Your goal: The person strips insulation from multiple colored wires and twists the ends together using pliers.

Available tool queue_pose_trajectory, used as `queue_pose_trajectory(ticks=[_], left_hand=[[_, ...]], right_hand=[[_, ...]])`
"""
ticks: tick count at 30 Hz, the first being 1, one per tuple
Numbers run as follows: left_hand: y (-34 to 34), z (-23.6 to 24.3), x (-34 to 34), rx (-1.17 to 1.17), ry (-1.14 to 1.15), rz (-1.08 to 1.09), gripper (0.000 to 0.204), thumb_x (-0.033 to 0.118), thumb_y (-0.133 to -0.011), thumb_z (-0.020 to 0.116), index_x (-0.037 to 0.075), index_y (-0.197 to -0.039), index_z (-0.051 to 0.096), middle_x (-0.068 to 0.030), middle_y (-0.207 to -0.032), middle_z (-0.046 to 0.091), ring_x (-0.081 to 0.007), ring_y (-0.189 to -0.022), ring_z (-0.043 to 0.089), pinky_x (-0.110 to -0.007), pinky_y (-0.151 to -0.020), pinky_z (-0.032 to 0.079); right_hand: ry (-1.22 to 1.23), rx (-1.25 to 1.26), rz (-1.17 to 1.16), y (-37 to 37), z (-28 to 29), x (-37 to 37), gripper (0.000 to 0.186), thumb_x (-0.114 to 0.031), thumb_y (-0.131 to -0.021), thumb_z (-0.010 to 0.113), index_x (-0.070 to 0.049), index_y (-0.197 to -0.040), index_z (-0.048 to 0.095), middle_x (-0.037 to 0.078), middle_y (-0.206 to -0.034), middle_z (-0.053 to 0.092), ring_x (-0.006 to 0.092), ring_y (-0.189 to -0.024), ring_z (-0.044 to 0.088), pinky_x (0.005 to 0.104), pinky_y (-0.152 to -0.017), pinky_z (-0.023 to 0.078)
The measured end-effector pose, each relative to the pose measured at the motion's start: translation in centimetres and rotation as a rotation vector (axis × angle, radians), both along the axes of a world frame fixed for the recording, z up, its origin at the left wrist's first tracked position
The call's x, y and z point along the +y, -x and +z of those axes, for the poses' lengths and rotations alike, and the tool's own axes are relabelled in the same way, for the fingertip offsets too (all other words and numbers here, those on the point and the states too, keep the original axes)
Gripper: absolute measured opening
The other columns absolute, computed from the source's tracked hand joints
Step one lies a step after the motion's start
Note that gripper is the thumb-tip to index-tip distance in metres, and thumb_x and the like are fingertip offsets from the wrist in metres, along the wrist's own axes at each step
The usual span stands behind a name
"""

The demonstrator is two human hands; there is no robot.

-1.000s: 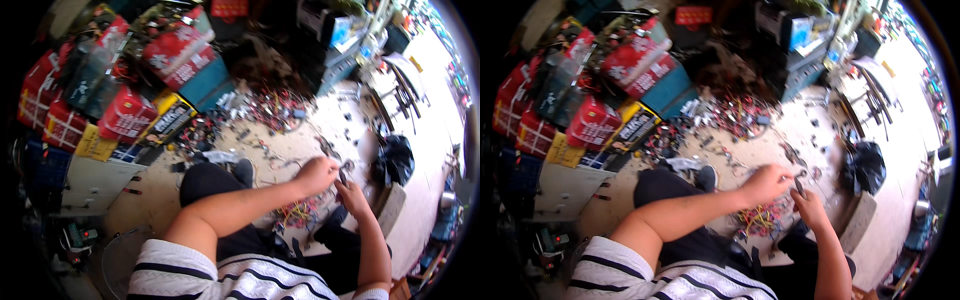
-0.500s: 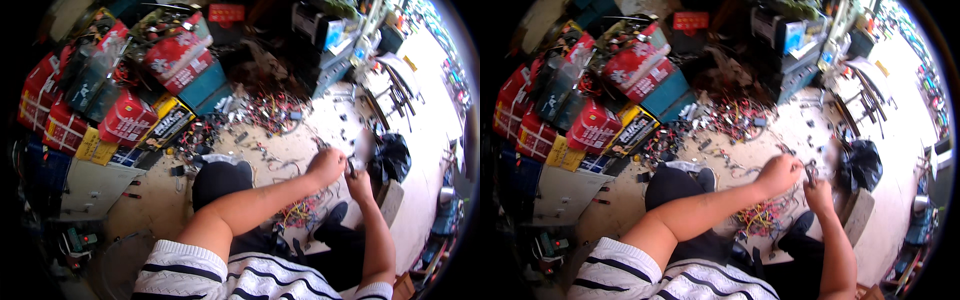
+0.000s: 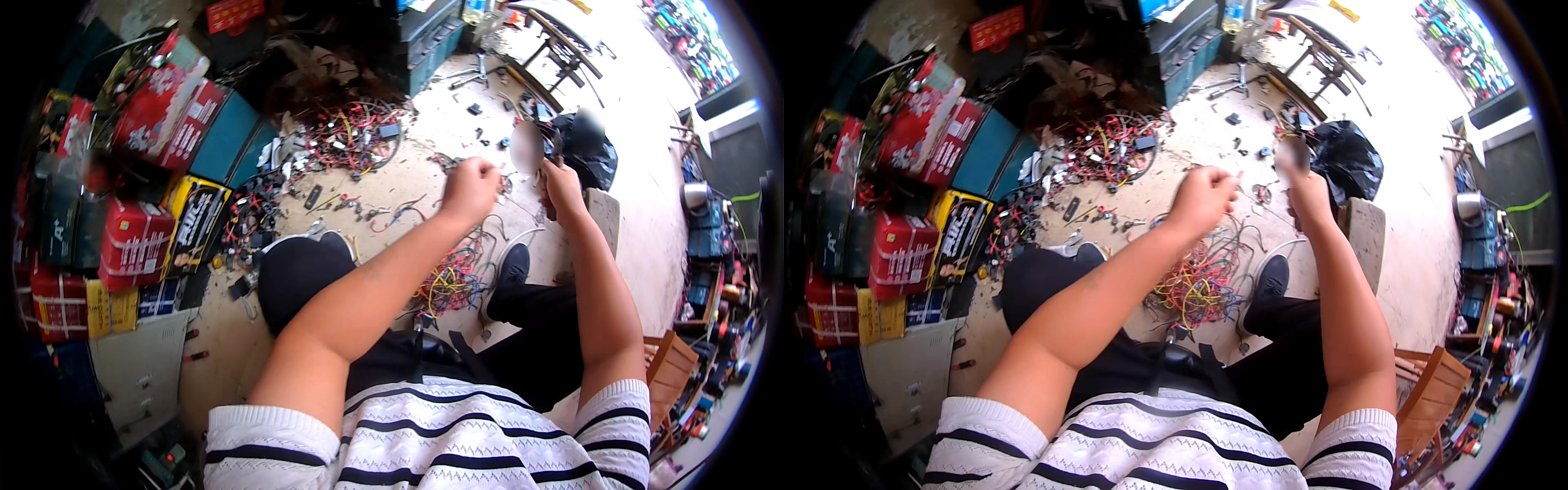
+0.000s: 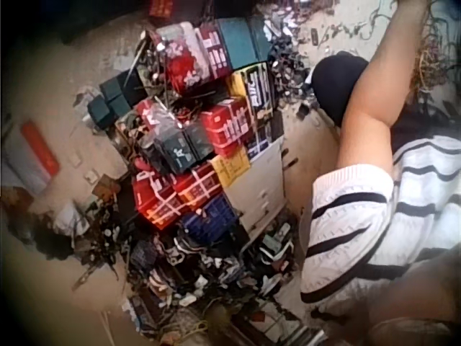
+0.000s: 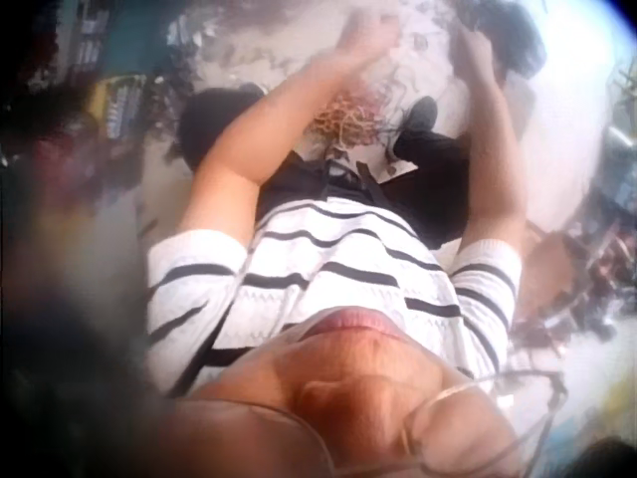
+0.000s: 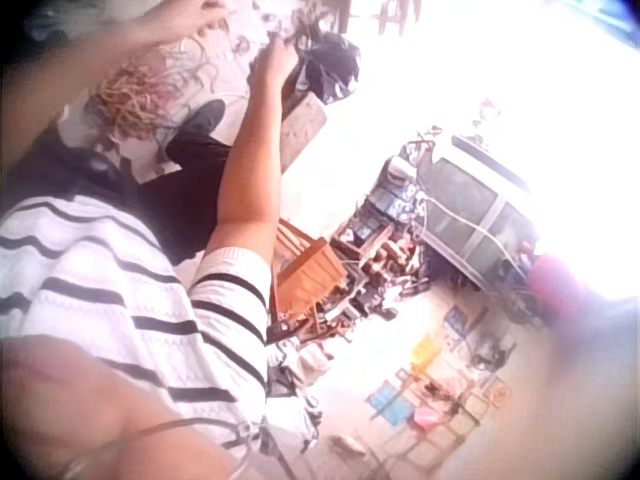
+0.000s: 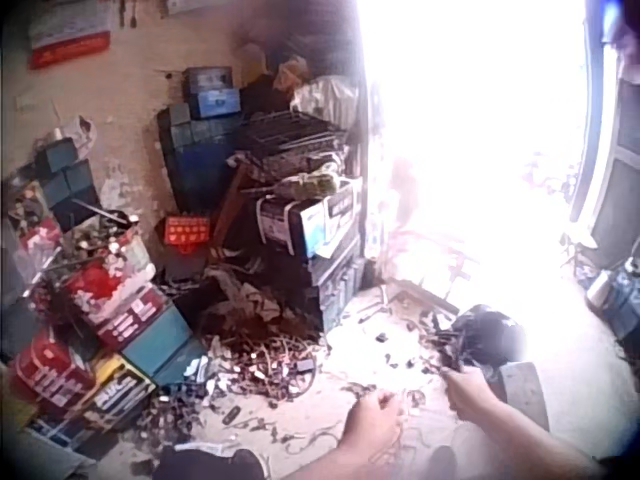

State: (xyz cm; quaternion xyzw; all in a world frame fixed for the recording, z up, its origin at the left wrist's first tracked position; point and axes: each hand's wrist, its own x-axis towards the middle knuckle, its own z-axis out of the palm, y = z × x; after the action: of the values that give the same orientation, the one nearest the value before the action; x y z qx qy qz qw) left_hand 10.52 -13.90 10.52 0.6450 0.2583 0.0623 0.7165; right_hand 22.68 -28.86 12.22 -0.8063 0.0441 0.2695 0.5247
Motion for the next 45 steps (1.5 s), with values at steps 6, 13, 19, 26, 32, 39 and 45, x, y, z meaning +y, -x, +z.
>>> queue_pose_trajectory(ticks=[6, 13, 19, 26, 32, 39, 45], left_hand=[[1.3, -0.8, 2.1, 0.013, 0.010, -0.078, 0.015, 0.014, -0.093, 0.061, 0.000, -0.096, 0.063, -0.0024, -0.081, 0.065, -0.0078, -0.071, 0.058, -0.023, -0.065, 0.048], [6.0, -5.2, 1.4, 0.182, -0.493, -0.353, 0.035, 0.031, -0.087, 0.066, 0.003, -0.108, 0.068, -0.0150, -0.085, 0.069, -0.0296, -0.083, 0.067, -0.037, -0.077, 0.052], [10.7, -15.9, 3.2, 0.679, -0.665, -0.635, 0.046, 0.036, -0.083, 0.069, 0.003, -0.114, 0.065, -0.0196, -0.120, 0.062, -0.0350, -0.112, 0.060, -0.044, -0.095, 0.049], [11.1, -24.4, 7.4, 1.009, -0.665, -0.291, 0.027, 0.018, -0.088, 0.059, 0.006, -0.110, 0.067, -0.0129, -0.123, 0.061, -0.0303, -0.117, 0.058, -0.041, -0.095, 0.051], [9.9, -27.4, 9.4, 0.763, -0.849, 0.070, 0.024, 0.009, -0.090, 0.049, 0.010, -0.106, 0.066, -0.0120, -0.114, 0.060, -0.0299, -0.109, 0.059, -0.041, -0.089, 0.051], [9.9, -30.5, 13.0, 0.826, -0.885, 0.150, 0.019, 0.015, -0.090, 0.050, 0.010, -0.096, 0.067, -0.0116, -0.107, 0.062, -0.0315, -0.102, 0.059, -0.042, -0.085, 0.051], [11.0, -32.1, 14.3, 0.620, -0.216, 0.330, 0.013, 0.016, -0.084, 0.070, 0.011, -0.095, 0.065, -0.0060, -0.093, 0.070, -0.0209, -0.078, 0.066, -0.033, -0.071, 0.054]], right_hand=[[0.034, -0.281, 0.321, 3.1, 4.0, 1.2, 0.034, -0.035, -0.092, 0.064, -0.002, -0.083, 0.059, -0.001, -0.059, 0.049, 0.0090, -0.051, 0.043, 0.0281, -0.048, 0.034], [-0.103, -0.292, 0.385, 9.5, 11.3, -0.4, 0.027, -0.024, -0.096, 0.061, -0.002, -0.082, 0.054, -0.007, -0.063, 0.039, 0.0041, -0.059, 0.032, 0.0254, -0.052, 0.025], [0.039, -0.337, 0.516, 9.8, 10.8, 0.9, 0.030, -0.020, -0.095, 0.062, -0.001, -0.076, 0.048, 0.000, -0.060, 0.034, 0.0083, -0.058, 0.029, 0.0294, -0.050, 0.025], [0.287, -0.378, 0.731, 10.2, 10.4, 1.8, 0.031, -0.018, -0.090, 0.065, 0.003, -0.076, 0.047, 0.018, -0.061, 0.045, 0.0324, -0.055, 0.043, 0.0404, -0.054, 0.036], [0.417, -0.274, 0.898, 10.5, 10.1, 3.2, 0.021, -0.013, -0.083, 0.067, 0.001, -0.082, 0.052, 0.020, -0.072, 0.054, 0.0404, -0.070, 0.054, 0.0450, -0.062, 0.042], [0.459, -0.257, 0.972, 10.7, 9.1, 4.6, 0.021, -0.012, -0.080, 0.069, 0.001, -0.087, 0.054, 0.019, -0.074, 0.054, 0.0398, -0.071, 0.054, 0.0447, -0.063, 0.042], [0.437, -0.245, 0.981, 10.9, 8.5, 5.4, 0.020, -0.012, -0.083, 0.067, 0.001, -0.087, 0.054, 0.020, -0.074, 0.055, 0.0407, -0.071, 0.054, 0.0445, -0.063, 0.042]])
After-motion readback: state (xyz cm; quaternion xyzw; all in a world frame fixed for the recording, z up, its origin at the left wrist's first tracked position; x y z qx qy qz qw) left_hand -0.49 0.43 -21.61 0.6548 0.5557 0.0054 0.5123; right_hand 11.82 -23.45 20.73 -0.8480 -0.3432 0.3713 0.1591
